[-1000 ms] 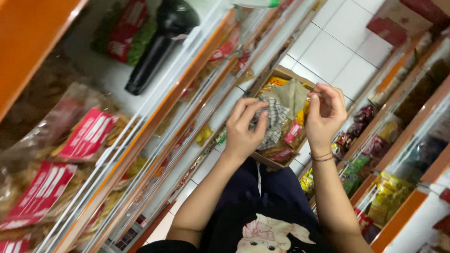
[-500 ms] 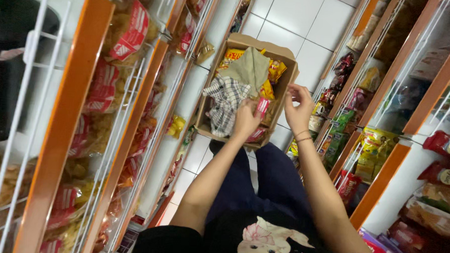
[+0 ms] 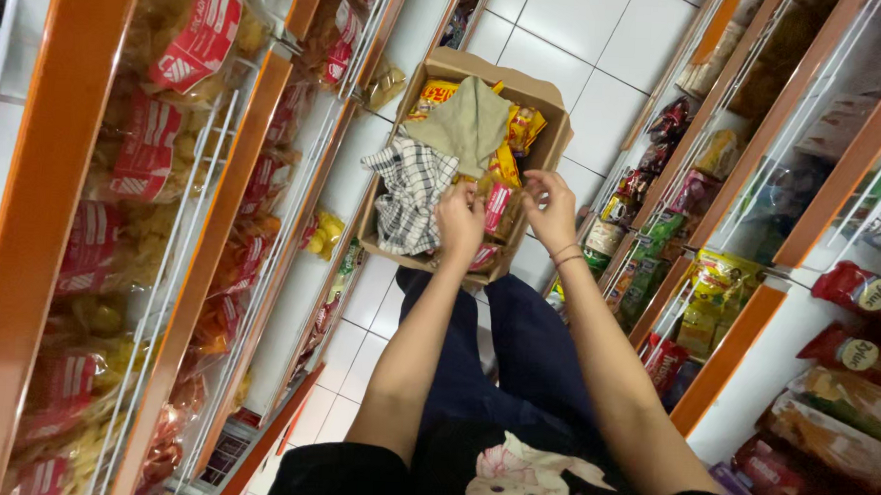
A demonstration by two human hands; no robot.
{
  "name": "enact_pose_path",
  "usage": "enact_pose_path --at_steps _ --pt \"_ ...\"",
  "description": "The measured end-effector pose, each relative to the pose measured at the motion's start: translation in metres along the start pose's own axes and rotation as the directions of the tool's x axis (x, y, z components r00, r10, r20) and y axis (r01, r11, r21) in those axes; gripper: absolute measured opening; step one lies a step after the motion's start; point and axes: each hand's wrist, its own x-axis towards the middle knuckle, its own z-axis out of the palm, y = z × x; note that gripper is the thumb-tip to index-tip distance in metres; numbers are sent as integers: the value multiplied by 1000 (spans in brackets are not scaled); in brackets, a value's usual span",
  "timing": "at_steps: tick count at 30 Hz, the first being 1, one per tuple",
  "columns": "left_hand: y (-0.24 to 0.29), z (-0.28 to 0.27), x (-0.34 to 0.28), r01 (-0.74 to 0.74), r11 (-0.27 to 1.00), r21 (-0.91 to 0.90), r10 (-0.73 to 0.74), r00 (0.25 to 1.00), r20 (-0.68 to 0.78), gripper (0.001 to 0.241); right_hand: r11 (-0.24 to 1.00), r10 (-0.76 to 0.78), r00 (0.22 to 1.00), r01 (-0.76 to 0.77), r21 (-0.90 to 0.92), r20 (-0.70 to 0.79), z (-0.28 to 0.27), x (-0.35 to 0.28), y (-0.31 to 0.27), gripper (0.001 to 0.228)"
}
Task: The person restocks snack bags onto a store shelf from a cardboard box, handling the bags individually and placing them in rows.
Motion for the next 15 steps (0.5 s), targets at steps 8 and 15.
enact_pose_path --at_steps 8,15 --pt "29 -17 -6 -77 942 -326 122 985 120 10 962 -262 943 271 -16 204 -23 4 -11 70" --pt "90 -106 9 -179 874 -451 328 902 279 16 979 -180 920 133 153 349 -42 14 -31 59"
